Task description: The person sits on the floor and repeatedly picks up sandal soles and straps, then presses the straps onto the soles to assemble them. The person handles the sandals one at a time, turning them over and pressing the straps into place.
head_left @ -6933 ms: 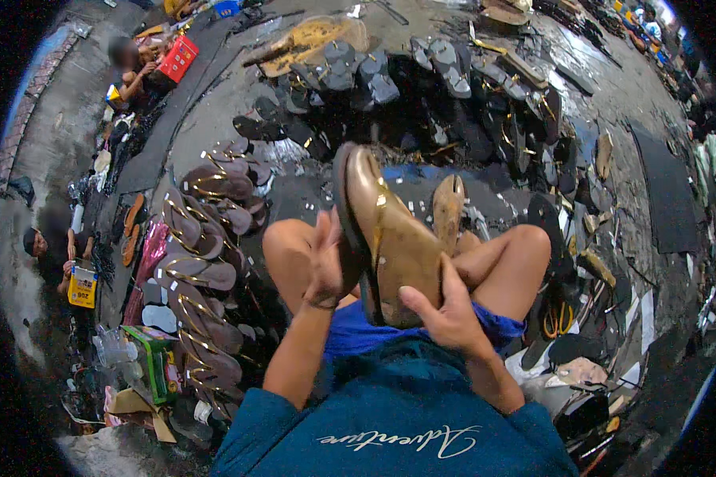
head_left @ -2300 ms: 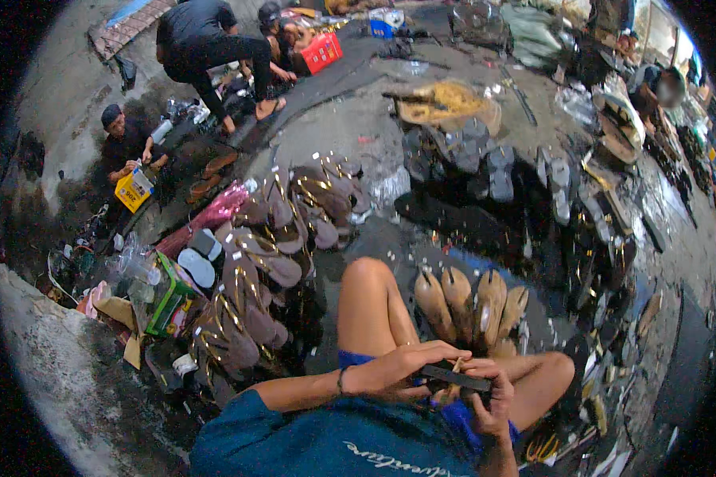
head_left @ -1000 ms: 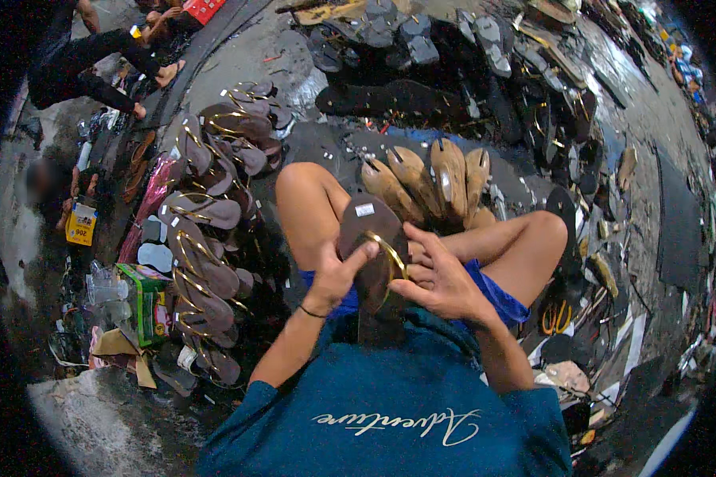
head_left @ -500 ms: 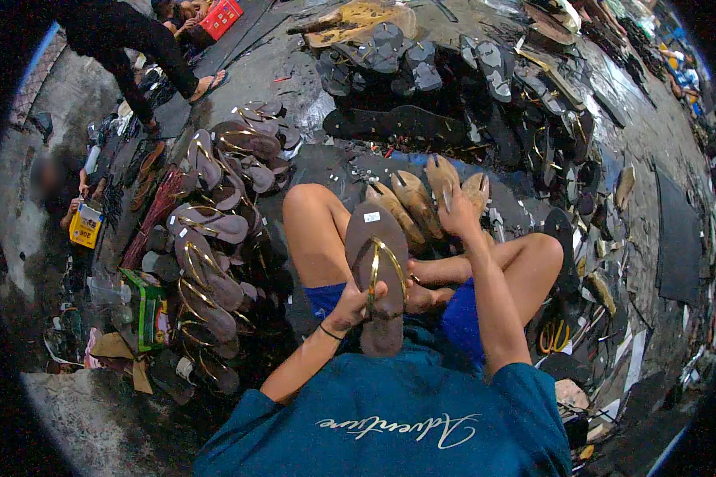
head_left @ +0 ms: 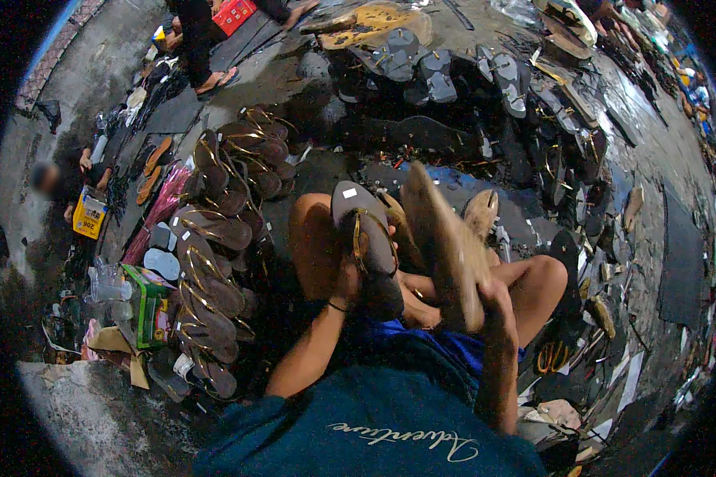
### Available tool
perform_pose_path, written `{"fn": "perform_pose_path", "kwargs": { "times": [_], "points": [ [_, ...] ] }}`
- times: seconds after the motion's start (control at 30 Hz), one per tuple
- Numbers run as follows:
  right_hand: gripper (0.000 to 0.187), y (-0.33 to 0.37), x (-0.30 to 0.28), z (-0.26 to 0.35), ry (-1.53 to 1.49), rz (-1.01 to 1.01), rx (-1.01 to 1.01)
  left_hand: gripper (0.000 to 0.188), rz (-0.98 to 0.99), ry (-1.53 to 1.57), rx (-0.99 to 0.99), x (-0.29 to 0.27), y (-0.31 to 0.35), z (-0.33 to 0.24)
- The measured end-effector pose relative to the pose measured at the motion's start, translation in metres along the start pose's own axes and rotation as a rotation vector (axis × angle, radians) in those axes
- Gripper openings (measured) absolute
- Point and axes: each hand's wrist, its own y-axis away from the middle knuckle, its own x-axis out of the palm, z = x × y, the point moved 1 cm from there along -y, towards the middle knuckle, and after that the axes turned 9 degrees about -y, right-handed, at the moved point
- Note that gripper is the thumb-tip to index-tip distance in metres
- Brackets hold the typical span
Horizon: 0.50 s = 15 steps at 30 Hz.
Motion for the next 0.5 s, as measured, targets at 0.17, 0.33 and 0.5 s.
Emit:
{"fn": "perform_pose_path", "kwargs": {
  "times": [0.17,0.33,0.5],
  "points": [
    [0.064,0.070,0.059,-0.003,0.651,-0.026,-0.069,0.073,0.138,0.223,-0.014,0.003,-0.003,0.008],
    [0.060,0.049,0.100,-0.047,1.301,-0.026,-0.515,0.107,-0.004,0.304,-0.139,0.025,0.042,0.036],
    [0.063,0.012,0.111,-0.080,1.464,-0.061,-0.810,0.109,-0.076,0.247,-0.162,0.007,0.049,0.037]
  ]
}}
